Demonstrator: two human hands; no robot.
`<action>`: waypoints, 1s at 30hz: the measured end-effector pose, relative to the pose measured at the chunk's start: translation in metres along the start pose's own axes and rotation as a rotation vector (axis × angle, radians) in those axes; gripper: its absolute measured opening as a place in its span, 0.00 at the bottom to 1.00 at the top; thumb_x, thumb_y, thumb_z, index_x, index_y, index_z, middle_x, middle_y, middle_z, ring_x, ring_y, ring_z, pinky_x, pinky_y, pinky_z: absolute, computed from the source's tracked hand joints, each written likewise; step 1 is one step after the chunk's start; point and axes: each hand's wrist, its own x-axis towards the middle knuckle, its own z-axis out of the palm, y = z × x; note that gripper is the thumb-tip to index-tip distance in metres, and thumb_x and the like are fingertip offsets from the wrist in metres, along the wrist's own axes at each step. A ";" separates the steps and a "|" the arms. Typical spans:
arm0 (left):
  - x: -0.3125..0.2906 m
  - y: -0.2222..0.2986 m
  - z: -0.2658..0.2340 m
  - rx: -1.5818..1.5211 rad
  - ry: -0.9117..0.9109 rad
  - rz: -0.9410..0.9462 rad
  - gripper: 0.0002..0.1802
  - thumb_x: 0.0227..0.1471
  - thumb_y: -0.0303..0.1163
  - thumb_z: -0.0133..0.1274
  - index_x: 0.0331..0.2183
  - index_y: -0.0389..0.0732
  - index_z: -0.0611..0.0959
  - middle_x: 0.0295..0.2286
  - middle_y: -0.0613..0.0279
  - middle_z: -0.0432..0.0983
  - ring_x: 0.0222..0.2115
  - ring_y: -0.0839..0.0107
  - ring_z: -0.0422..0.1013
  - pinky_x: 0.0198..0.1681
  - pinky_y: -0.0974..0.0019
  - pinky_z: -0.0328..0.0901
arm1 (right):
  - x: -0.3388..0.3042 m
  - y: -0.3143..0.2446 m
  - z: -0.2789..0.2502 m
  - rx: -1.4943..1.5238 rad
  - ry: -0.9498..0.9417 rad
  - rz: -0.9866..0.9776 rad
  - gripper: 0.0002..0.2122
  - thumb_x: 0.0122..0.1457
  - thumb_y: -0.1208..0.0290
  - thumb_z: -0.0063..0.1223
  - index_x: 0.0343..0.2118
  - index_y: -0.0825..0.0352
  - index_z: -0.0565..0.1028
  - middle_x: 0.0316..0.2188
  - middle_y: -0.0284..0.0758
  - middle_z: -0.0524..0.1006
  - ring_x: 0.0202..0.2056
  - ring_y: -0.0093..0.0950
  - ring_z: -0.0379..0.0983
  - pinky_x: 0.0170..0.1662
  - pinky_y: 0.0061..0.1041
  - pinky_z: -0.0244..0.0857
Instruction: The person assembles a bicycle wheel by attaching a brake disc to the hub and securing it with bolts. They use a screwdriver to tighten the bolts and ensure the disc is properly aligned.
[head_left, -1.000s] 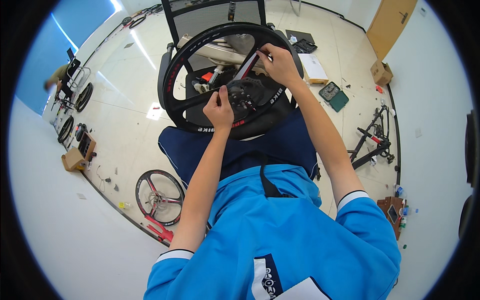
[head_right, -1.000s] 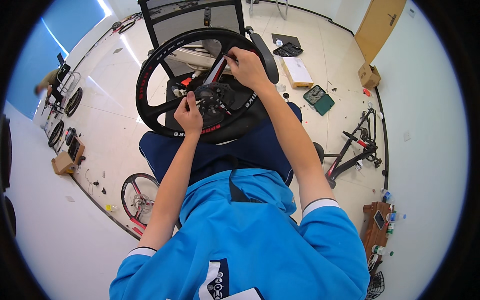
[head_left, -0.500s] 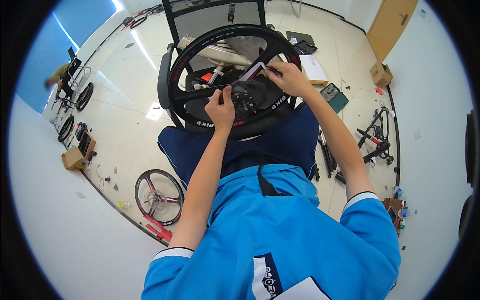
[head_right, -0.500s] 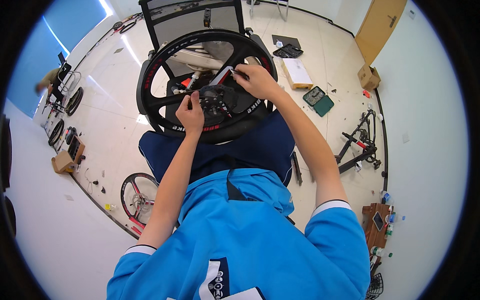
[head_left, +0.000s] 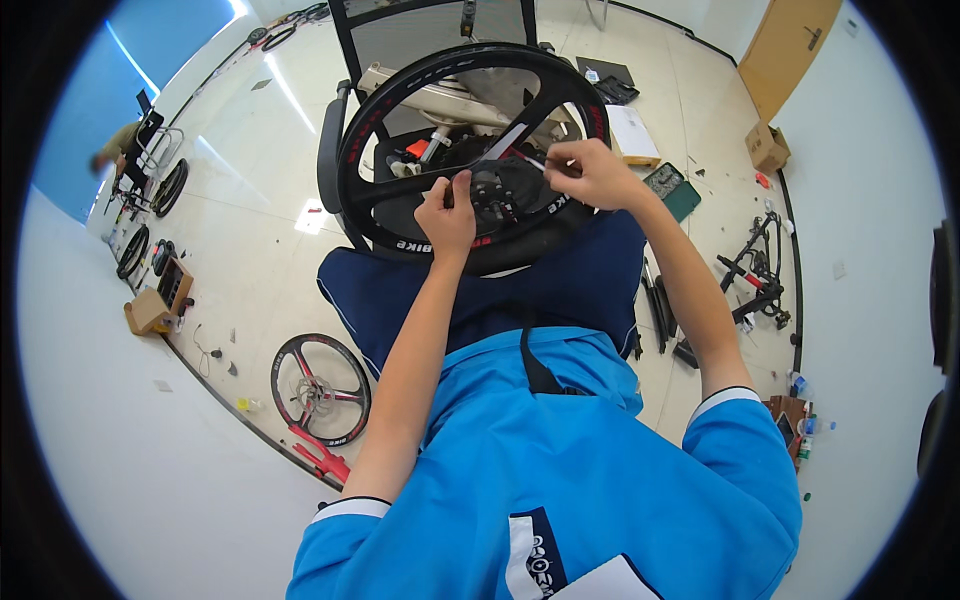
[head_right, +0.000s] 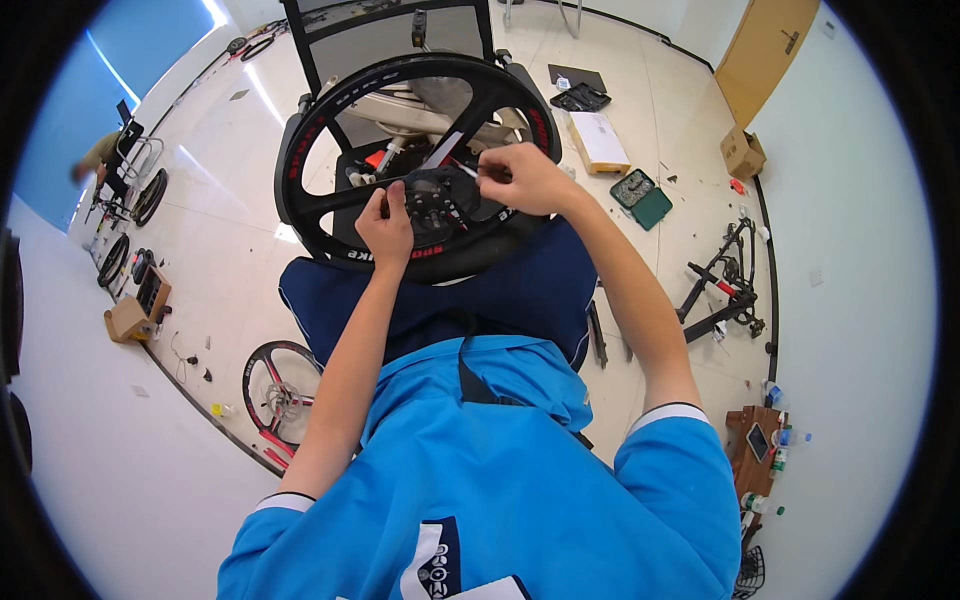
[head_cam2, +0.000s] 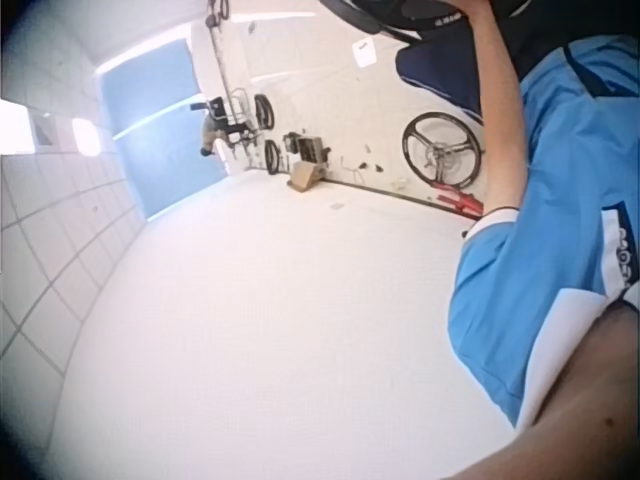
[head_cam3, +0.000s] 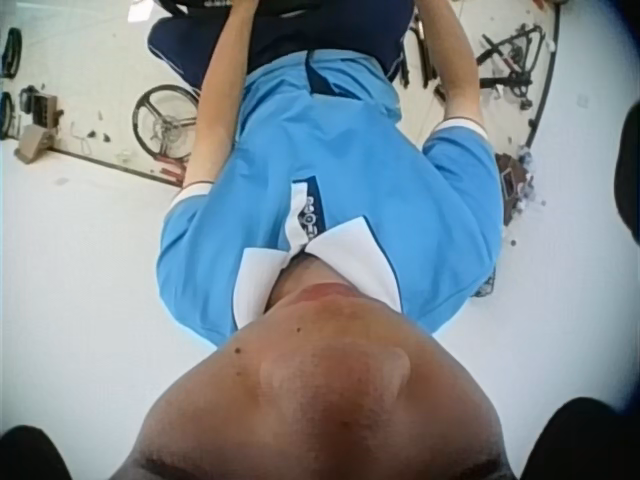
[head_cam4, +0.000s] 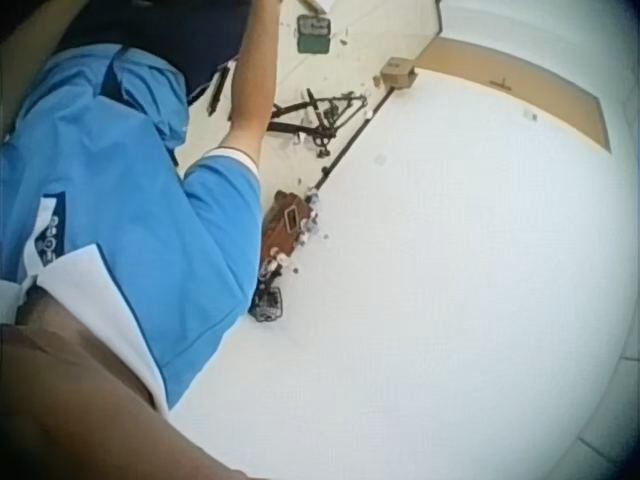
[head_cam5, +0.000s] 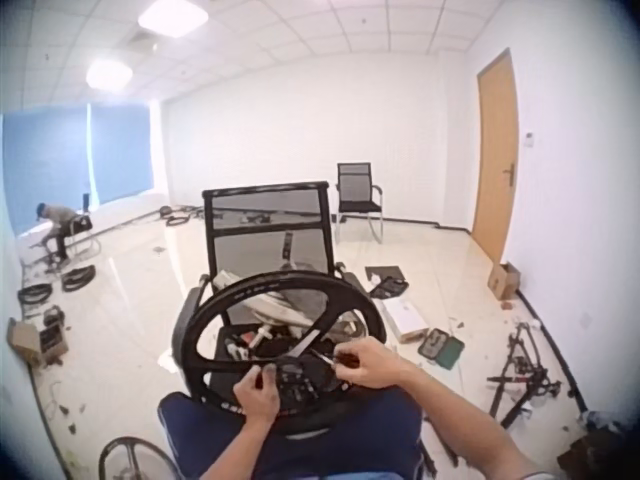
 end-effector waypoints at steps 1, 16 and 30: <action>0.000 0.000 -0.001 0.003 -0.010 -0.006 0.29 0.60 0.43 0.56 0.17 0.35 0.64 0.13 0.72 0.54 0.18 0.84 0.51 0.20 0.71 0.47 | 0.000 0.003 -0.003 -0.023 0.047 -0.009 0.10 0.53 0.69 0.53 0.29 0.74 0.74 0.20 0.39 0.72 0.23 0.27 0.66 0.31 0.26 0.64; -0.008 -0.008 -0.008 -0.030 0.001 0.011 0.29 0.61 0.42 0.55 0.17 0.35 0.63 0.14 0.72 0.53 0.19 0.83 0.50 0.20 0.71 0.47 | 0.013 -0.001 -0.004 -0.267 0.535 -0.243 0.09 0.53 0.69 0.63 0.31 0.71 0.79 0.24 0.35 0.76 0.23 0.26 0.70 0.29 0.24 0.64; -0.010 0.001 -0.003 -0.040 -0.012 0.036 0.29 0.60 0.40 0.57 0.17 0.36 0.61 0.14 0.72 0.50 0.19 0.84 0.48 0.20 0.71 0.45 | 0.037 0.010 0.029 -0.370 0.549 -0.253 0.07 0.51 0.72 0.61 0.32 0.66 0.78 0.28 0.36 0.78 0.27 0.36 0.76 0.32 0.31 0.70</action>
